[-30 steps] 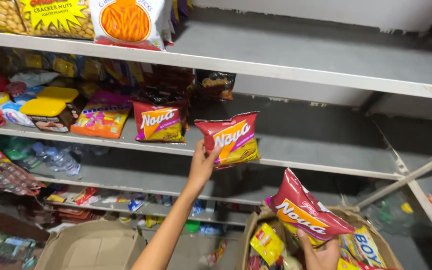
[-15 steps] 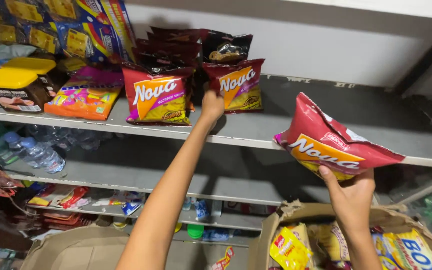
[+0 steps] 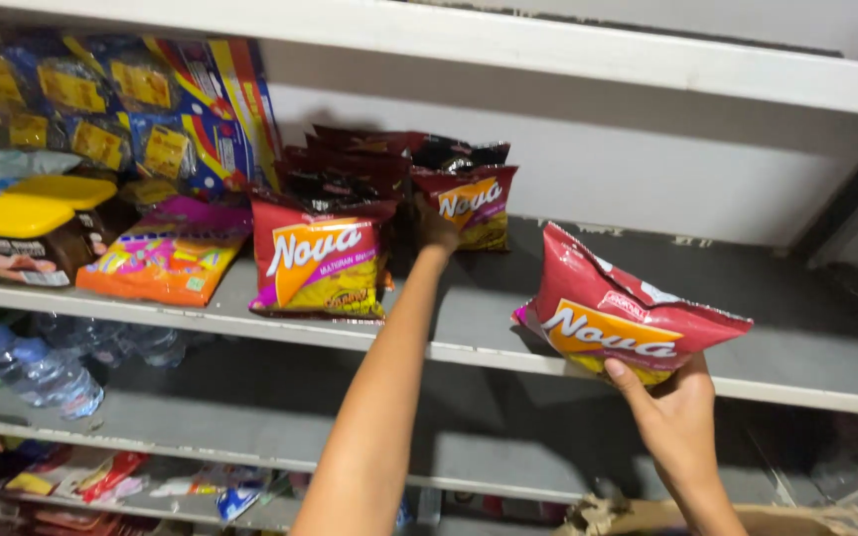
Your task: Organizes and stocks various snack bags from a cardboard box onto grocery store shelves.
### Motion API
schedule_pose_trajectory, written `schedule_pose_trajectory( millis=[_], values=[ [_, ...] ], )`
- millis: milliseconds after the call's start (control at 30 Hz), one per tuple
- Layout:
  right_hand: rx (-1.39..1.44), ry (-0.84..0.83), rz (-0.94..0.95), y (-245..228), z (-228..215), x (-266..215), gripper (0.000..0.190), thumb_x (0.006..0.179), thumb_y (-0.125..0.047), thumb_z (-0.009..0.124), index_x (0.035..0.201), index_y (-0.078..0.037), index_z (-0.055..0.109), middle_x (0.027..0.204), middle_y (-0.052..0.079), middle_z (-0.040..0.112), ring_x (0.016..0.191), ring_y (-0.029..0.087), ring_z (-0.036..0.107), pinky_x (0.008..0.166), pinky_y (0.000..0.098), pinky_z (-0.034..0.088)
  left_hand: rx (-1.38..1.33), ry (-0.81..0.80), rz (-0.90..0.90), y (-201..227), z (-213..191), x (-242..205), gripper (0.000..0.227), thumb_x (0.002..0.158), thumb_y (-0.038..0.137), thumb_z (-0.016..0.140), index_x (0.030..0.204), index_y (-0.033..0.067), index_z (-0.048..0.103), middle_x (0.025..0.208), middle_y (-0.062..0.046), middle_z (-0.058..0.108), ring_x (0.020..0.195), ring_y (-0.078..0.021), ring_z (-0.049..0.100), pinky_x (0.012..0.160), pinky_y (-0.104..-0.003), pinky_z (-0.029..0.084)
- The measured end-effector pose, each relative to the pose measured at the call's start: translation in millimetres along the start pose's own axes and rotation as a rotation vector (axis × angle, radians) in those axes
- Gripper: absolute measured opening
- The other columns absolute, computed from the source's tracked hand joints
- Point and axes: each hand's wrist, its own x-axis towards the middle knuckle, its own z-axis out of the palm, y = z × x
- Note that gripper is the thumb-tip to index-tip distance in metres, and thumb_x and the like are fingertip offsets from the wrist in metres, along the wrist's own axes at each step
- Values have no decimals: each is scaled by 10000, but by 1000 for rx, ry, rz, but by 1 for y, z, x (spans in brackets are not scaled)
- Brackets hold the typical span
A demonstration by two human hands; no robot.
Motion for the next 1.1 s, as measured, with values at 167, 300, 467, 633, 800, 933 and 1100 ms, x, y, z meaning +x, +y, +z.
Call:
schedule_pose_trajectory(
  millis=[167,300,467,633,800,933,1100],
  values=[
    [38,13,1,11,3,12,471,856,-90,770,1255,35,552,1159,134,702,1051,178,664,937,326,523,44,183,191,-5,7,17,939,748,-38,740,1538,36,236,1583,-239,326,1440,-426,333,1197,-420,285],
    [120,13,71,26,3,22,470,870,-104,754,1263,32,534,1174,132,699,1065,183,673,948,328,533,49,222,178,-35,33,37,959,719,-47,740,1553,36,273,1573,-248,359,1446,-433,349,1232,-430,287],
    [209,-89,185,34,20,53,507,873,-124,735,1296,24,497,1208,94,680,1110,162,646,960,338,514,102,211,121,40,-25,-47,1119,687,29,822,1569,6,134,1578,-285,279,1461,-454,285,1222,-466,268],
    [127,-250,241,62,49,92,529,887,-167,716,1334,6,494,1218,100,675,1138,157,618,995,334,482,159,215,68,33,-2,-50,1308,654,106,904,1585,-25,-5,1583,-323,200,1476,-475,220,1212,-501,248],
    [34,-448,328,100,90,138,475,909,-172,746,1296,48,579,1206,145,715,1082,205,652,969,344,512,16,208,91,35,0,-79,1150,715,82,794,1519,-96,-9,1606,-347,23,1516,-491,83,1247,-498,139],
    [89,-495,337,115,129,168,450,892,-126,753,1280,41,597,1182,144,733,1068,210,674,951,345,533,-105,187,258,84,-55,-144,1033,699,-128,597,1583,-99,62,1643,-355,17,1537,-514,112,1272,-482,197],
    [240,-679,266,121,175,186,409,925,-117,708,1309,-37,591,1237,104,722,1126,195,657,974,344,532,163,-45,425,122,-110,-185,981,733,-146,579,1579,-60,90,1661,-342,23,1511,-543,132,1217,-527,218]
  ],
)
